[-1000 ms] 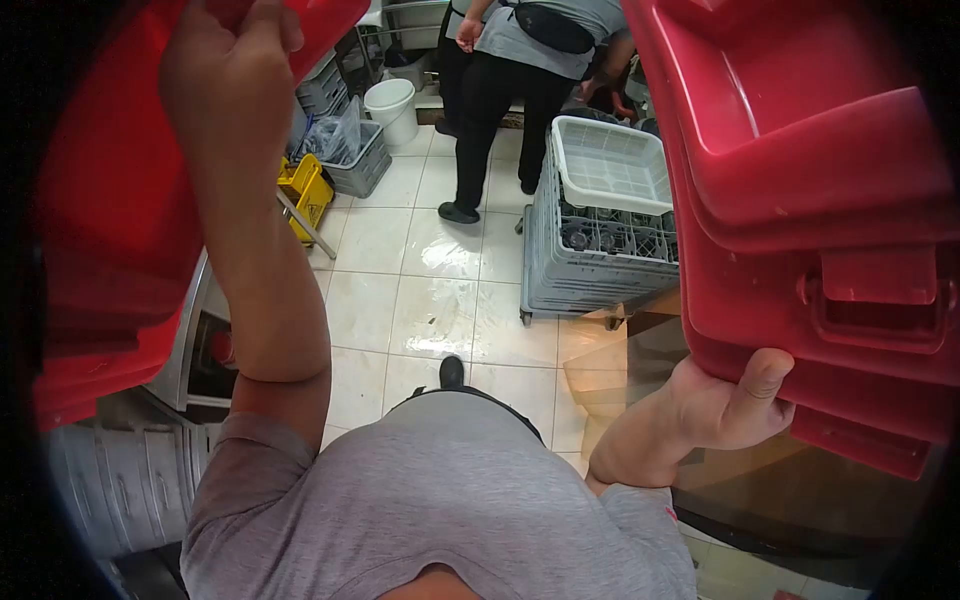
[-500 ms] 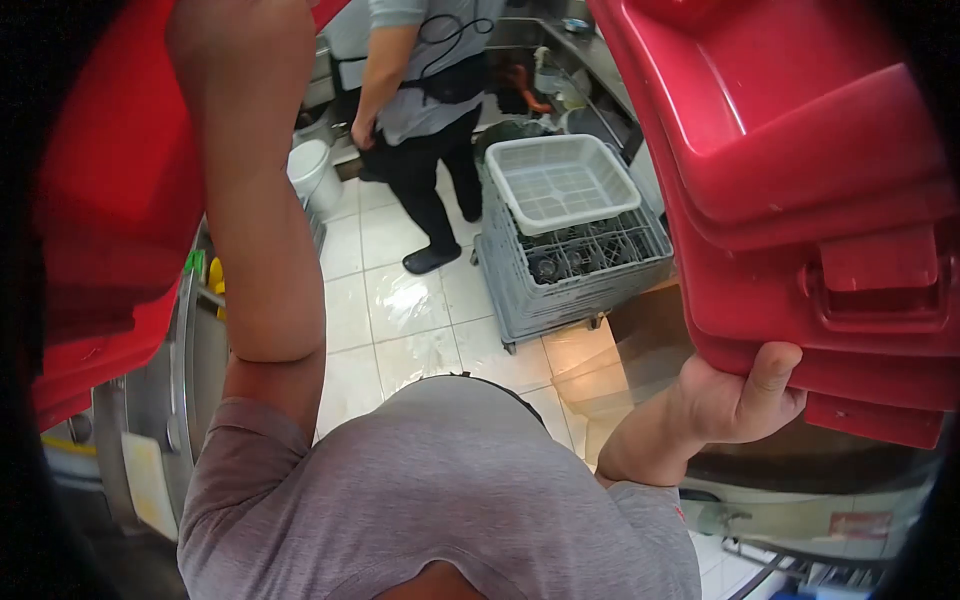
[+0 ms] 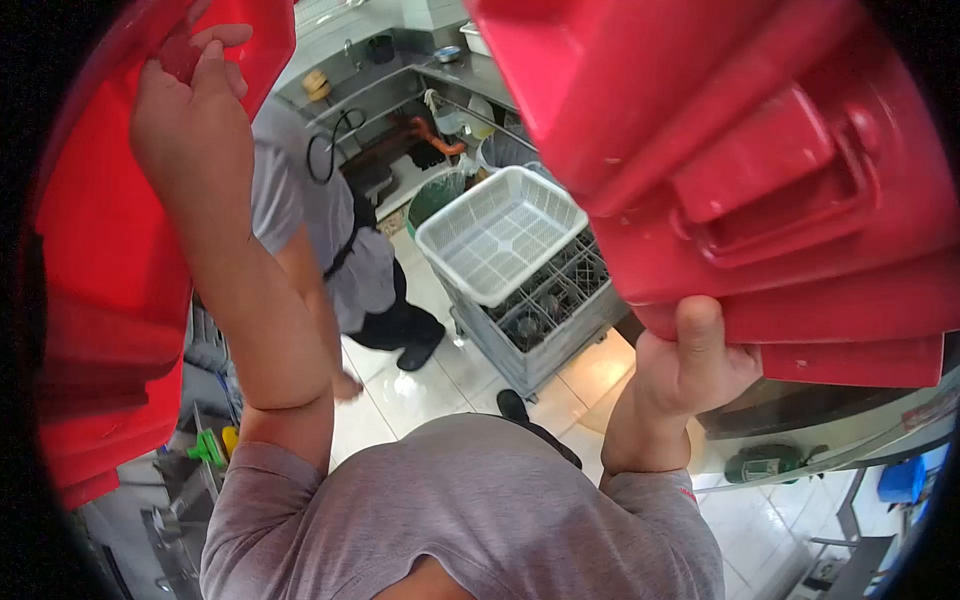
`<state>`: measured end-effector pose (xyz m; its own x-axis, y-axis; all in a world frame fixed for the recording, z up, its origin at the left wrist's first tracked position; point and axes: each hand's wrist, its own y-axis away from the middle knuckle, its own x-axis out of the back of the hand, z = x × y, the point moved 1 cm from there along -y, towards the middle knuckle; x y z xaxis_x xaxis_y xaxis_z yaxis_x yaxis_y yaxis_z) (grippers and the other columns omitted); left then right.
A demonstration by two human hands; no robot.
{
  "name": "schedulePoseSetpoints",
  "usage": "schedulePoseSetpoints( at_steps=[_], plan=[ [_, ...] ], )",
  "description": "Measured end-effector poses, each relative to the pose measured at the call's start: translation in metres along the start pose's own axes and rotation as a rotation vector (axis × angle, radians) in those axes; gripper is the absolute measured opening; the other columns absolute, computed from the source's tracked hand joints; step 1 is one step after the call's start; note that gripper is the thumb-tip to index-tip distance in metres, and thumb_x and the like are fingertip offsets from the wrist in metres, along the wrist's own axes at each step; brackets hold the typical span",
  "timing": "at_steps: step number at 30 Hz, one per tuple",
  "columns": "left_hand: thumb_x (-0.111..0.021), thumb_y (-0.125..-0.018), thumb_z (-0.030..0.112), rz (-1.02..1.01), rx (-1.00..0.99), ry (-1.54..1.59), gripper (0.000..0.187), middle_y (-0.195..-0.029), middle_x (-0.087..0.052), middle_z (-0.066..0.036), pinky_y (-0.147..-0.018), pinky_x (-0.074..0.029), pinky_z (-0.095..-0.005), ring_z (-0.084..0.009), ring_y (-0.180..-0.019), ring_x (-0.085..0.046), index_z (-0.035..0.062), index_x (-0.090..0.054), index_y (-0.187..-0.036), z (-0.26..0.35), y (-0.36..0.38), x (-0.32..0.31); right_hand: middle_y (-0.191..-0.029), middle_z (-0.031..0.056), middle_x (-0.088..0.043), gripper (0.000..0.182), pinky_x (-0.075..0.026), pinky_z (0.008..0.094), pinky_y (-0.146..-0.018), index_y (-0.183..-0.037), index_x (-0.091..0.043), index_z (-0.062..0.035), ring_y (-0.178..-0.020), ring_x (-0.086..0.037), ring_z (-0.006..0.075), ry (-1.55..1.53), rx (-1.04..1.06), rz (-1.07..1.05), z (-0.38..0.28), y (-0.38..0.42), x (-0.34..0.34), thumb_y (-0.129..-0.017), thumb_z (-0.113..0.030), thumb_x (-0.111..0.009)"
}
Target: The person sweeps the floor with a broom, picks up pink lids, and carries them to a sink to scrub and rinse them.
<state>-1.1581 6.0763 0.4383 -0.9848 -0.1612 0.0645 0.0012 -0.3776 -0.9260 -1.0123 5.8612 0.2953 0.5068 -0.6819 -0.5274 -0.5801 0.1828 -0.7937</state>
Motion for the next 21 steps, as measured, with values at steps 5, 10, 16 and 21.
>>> schedulePoseSetpoints(
  at_steps=[5,10,16,21],
  plan=[
    [-0.05,-0.087,0.004,0.068,-0.106,0.224,0.011,-0.067,-0.053,-0.003,-0.049,-0.037,-0.0253,-0.0106,-0.052,-0.044,-0.0014,-0.055,-0.095,-0.045,-0.028,-0.064,-0.129,0.0155,-0.047,0.066,-0.041,0.042,-0.098,-0.131,-0.039,0.0055,-0.114,-0.05,0.0283,-0.029,0.009,0.001,0.079,-0.011,-0.022,-0.078,-0.018,-0.071],
    [-0.046,-0.089,-0.002,0.05,0.036,0.213,0.027,-0.085,-0.063,-0.003,-0.056,-0.039,-0.0193,-0.0053,-0.06,-0.044,-0.0013,-0.057,-0.113,-0.095,-0.055,-0.082,-0.133,0.0159,-0.044,0.067,-0.041,0.0426,-0.098,-0.133,-0.036,0.0034,-0.117,-0.047,0.0284,-0.078,-0.075,-0.057,0.154,-0.028,-0.037,-0.079,-0.015,-0.07],
    [-0.047,-0.087,-0.002,0.109,-0.022,0.008,0.022,-0.086,-0.065,-0.003,-0.053,-0.038,-0.0198,-0.0051,-0.057,-0.046,-0.0012,-0.058,-0.106,-0.158,-0.068,-0.091,-0.135,0.0168,-0.041,0.073,-0.042,0.0431,-0.098,-0.136,-0.03,0.0037,-0.119,-0.046,0.0291,-0.136,-0.092,-0.049,0.23,-0.026,-0.08,-0.078,-0.014,-0.07],
    [-0.046,-0.086,-0.006,0.187,0.004,0.035,0.024,-0.085,-0.066,-0.002,-0.049,-0.035,-0.0192,-0.0043,-0.054,-0.044,-0.0003,-0.058,-0.105,-0.208,-0.085,-0.09,-0.134,0.0182,-0.041,0.074,-0.042,0.044,-0.097,-0.136,-0.029,0.0053,-0.118,-0.046,0.0302,-0.147,-0.199,-0.084,0.275,-0.015,-0.119,-0.078,-0.016,-0.069]
  ],
)
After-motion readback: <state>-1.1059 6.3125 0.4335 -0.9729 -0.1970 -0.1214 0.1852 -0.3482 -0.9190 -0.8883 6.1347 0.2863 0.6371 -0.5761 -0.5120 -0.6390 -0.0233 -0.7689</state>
